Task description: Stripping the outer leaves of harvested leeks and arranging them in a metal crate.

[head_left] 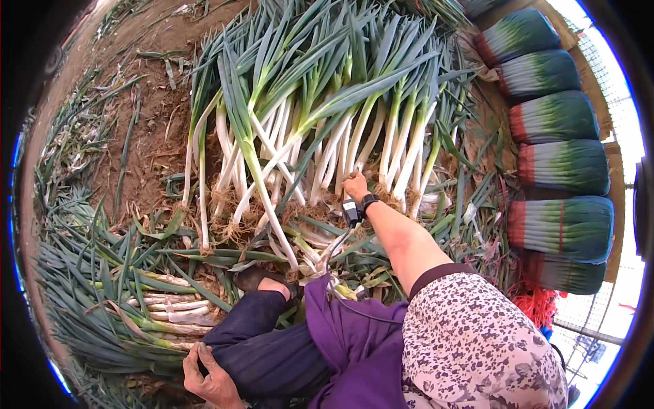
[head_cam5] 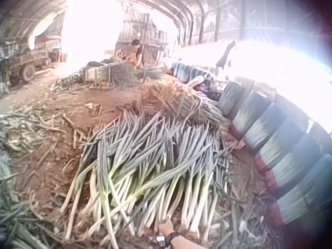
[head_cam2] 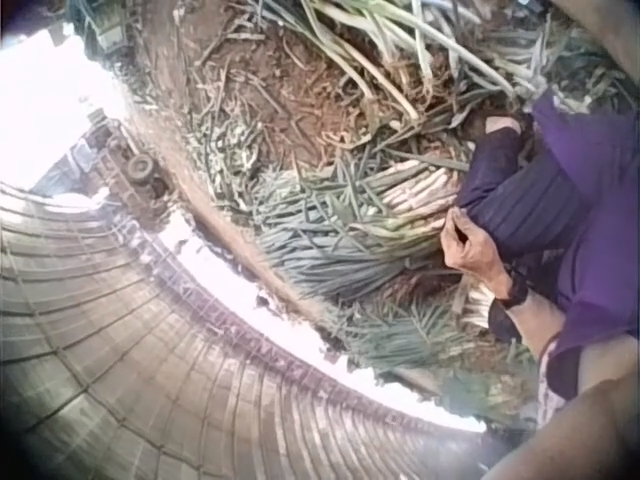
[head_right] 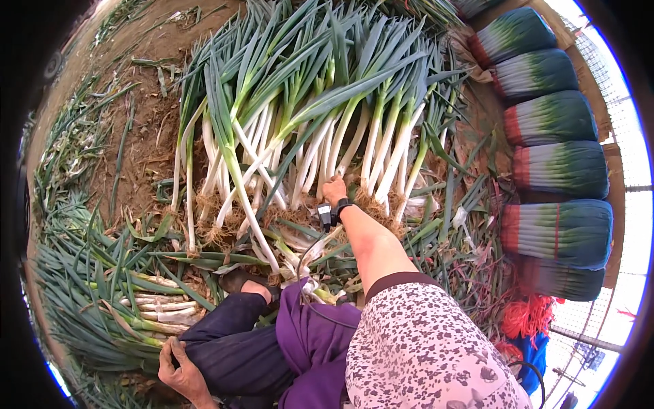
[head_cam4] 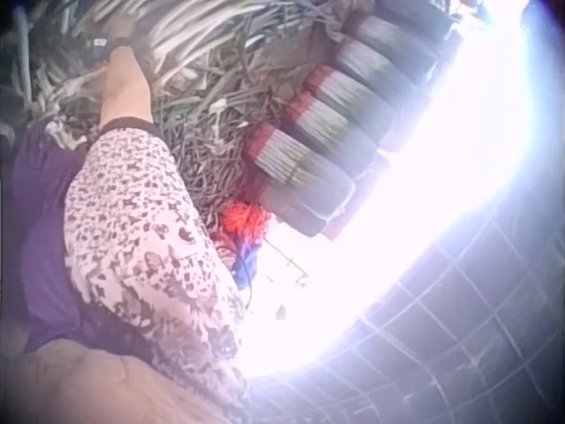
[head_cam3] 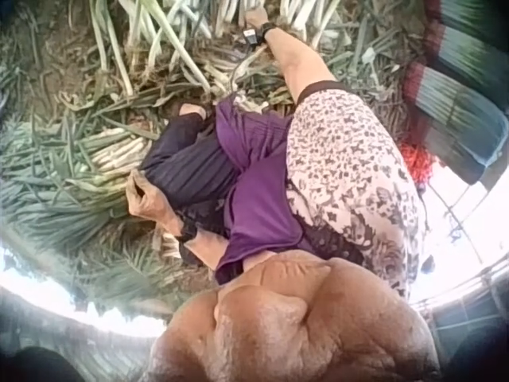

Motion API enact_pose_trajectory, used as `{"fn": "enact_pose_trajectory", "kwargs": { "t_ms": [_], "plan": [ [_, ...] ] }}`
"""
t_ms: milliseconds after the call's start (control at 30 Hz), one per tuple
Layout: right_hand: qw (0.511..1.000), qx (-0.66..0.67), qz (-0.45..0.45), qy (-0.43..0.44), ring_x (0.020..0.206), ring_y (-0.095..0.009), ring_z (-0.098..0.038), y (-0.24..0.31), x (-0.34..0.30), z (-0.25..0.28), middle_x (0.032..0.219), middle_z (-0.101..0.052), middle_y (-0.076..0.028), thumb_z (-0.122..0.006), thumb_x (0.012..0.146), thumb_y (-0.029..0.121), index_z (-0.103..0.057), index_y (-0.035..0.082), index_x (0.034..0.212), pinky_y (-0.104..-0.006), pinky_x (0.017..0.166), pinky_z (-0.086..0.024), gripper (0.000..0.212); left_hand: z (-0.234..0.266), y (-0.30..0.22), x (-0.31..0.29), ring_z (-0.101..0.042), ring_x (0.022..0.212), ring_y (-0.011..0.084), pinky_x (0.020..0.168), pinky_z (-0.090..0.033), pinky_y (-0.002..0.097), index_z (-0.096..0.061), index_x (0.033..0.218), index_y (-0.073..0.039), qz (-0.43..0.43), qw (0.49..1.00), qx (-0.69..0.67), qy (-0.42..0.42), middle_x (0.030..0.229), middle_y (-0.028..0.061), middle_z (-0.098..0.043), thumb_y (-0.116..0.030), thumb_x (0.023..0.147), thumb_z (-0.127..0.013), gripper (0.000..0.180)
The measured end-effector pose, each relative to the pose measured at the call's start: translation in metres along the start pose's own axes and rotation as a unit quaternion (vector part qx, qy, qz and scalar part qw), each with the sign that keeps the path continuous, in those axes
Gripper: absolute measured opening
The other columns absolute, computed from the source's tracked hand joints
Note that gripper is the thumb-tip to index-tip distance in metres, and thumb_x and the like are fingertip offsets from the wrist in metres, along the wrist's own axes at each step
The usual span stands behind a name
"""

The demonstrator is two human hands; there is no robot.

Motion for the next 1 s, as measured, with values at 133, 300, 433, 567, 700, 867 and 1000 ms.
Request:
{"fn": "enact_pose_trajectory", "kwargs": {
  "t_ms": [133, 300, 433, 567, 700, 867, 1000],
  "plan": [
    [0.983, -0.004, -0.170, -0.072, 0.094, -0.041, -0.063, -0.126, 0.023, 0.026, 0.090, -0.067, -0.028, -0.057, 0.080, 0.020, -0.067, -0.001, 0.086, -0.0408, 0.086, -0.050, 0.025, -0.018, -0.015, 0.008, -0.062, 0.070, 0.0160, 0.068, -0.050, 0.0287, -0.064, 0.096, 0.010, -0.036, 0.999, -0.035, 0.015, 0.080, 0.0114, -0.066, -0.011, 0.094, -0.061, 0.022],
    [0.985, -0.066, -0.042, 0.154, 0.079, -0.030, -0.068, -0.068, -0.014, -0.045, 0.080, -0.069, -0.014, -0.058, 0.080, 0.011, -0.073, 0.014, 0.092, -0.0329, 0.074, -0.054, 0.019, -0.002, -0.003, 0.001, -0.061, 0.070, 0.0160, 0.067, -0.049, 0.0293, -0.064, 0.096, 0.010, -0.018, 0.999, 0.022, -0.016, 0.078, 0.0116, -0.066, -0.014, 0.093, -0.062, 0.024],
    [0.765, 0.470, -0.308, 0.315, 0.078, -0.022, -0.065, 0.009, -0.015, -0.038, 0.087, -0.064, -0.009, -0.071, 0.078, 0.010, -0.065, 0.009, 0.087, -0.0400, 0.069, -0.055, 0.011, 0.007, 0.010, -0.002, -0.060, 0.069, 0.0159, 0.068, -0.048, 0.0293, -0.064, 0.094, 0.009, -0.012, 0.998, 0.045, -0.029, 0.076, 0.0108, -0.066, -0.014, 0.093, -0.062, 0.024],
    [0.583, 0.674, -0.222, 0.395, 0.075, -0.023, -0.064, 0.101, -0.027, 0.033, 0.076, -0.063, -0.010, -0.068, 0.085, 0.025, -0.063, 0.006, 0.088, -0.0418, 0.078, -0.053, 0.020, -0.009, 0.011, 0.002, -0.059, 0.069, 0.0153, 0.068, -0.048, 0.0294, -0.064, 0.092, 0.009, -0.042, 0.998, 0.044, -0.009, 0.074, 0.0103, -0.065, -0.015, 0.092, -0.063, 0.024],
    [0.570, 0.680, -0.234, 0.398, 0.058, -0.021, -0.065, 0.197, -0.065, 0.067, 0.064, -0.063, -0.006, -0.068, 0.084, 0.019, -0.067, 0.009, 0.084, -0.0357, 0.061, -0.056, 0.010, -0.017, -0.009, 0.009, -0.065, 0.075, 0.0246, 0.073, -0.050, 0.0337, -0.065, 0.096, 0.008, -0.047, 0.997, -0.040, 0.040, 0.084, 0.0163, -0.068, -0.011, 0.088, -0.066, 0.021],
    [0.715, 0.575, -0.260, 0.301, 0.050, -0.019, -0.062, 0.196, -0.057, 0.030, 0.064, -0.062, -0.006, -0.068, 0.083, 0.015, -0.070, 0.004, 0.090, -0.0341, 0.049, -0.053, 0.013, -0.029, -0.046, 0.007, -0.061, 0.077, 0.0257, 0.072, -0.048, 0.0341, -0.063, 0.101, 0.005, -0.144, 0.977, -0.049, 0.148, 0.088, 0.0141, -0.065, -0.005, 0.082, -0.068, 0.023],
    [0.850, 0.458, -0.193, 0.177, 0.058, -0.020, -0.066, 0.113, -0.011, 0.011, 0.071, -0.068, -0.012, -0.069, 0.082, 0.032, -0.070, -0.002, 0.085, -0.0370, 0.052, -0.053, 0.035, -0.027, -0.030, -0.007, -0.061, 0.075, 0.0274, 0.072, -0.048, 0.0356, -0.064, 0.102, 0.006, -0.118, 0.973, -0.039, 0.195, 0.085, 0.0155, -0.064, -0.005, 0.081, -0.068, 0.024]
  ]
}}
Point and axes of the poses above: each hand's wrist, its own x-axis towards the middle knuckle, its own z-axis out of the back of the hand, y = z × x, the point moved 3 cm from there along x, towards the middle knuckle
